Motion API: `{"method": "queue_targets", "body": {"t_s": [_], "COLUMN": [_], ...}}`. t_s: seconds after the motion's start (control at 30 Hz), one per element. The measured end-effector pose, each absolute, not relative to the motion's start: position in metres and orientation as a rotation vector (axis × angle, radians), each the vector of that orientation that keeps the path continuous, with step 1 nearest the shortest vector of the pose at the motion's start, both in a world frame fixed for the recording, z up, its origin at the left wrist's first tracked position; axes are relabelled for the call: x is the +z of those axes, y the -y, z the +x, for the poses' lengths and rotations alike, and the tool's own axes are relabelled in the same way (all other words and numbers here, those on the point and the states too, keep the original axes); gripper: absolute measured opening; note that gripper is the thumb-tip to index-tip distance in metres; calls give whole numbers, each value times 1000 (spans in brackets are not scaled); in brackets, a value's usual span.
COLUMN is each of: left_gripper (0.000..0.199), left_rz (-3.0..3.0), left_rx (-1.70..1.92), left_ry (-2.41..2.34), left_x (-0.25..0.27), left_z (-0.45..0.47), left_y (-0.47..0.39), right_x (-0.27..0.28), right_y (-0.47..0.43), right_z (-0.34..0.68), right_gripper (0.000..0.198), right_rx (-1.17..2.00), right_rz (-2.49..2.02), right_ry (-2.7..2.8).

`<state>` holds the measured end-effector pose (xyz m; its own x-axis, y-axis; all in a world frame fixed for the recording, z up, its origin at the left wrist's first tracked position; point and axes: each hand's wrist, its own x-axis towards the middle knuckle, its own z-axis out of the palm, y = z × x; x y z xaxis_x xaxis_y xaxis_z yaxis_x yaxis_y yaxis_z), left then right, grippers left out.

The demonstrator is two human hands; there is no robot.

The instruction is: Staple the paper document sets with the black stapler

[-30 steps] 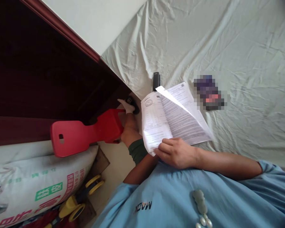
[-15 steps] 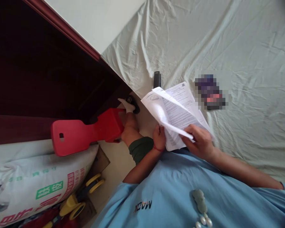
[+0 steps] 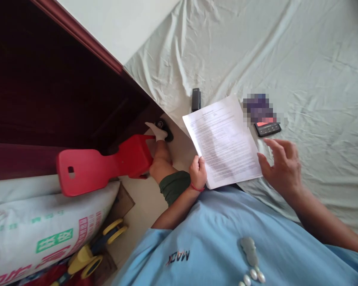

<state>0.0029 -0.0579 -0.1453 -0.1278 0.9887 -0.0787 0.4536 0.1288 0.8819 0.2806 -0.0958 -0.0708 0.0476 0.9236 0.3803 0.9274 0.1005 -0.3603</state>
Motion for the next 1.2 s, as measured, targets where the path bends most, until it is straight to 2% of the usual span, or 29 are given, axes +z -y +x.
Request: {"method": "queue_targets", "body": {"t_s": [0.07, 0.23, 0.3, 0.43, 0.57, 0.67, 0.83, 1.2], "left_gripper": [49, 59, 63, 66, 68, 59, 22, 33], "left_rz": [1467, 1520, 1485, 1326, 1168, 1154, 1246, 1271], "left_rx": [942, 861, 848, 859, 851, 847, 852, 811], "left_ry": [-1659, -1551, -1493, -1423, -1347, -1318, -1469, -1575], "left_x": [-141, -132, -131, -140, -152, -157, -151, -147], "left_z": [3, 4, 5, 5, 2, -2, -1, 10], "left_y": [59, 66, 70, 75, 72, 61, 38, 43], "right_x": [-57, -30, -30, -52, -81, -91, -96, -112], "right_y": [77, 0, -32, -79, -97, -95, -87, -95], "right_z": [272, 241, 233, 233, 241, 242, 237, 229], "right_gripper": [35, 55, 57, 42, 40, 40, 39, 38], "right_rx": [9, 117, 96, 135, 300, 372, 402, 365], "right_rz": [-1653, -1536, -1496, -1500, -1649, -1717, -1723, -1693], "right_ry": [1957, 2127, 2184, 2335, 2428, 2433, 2373, 2328]}}
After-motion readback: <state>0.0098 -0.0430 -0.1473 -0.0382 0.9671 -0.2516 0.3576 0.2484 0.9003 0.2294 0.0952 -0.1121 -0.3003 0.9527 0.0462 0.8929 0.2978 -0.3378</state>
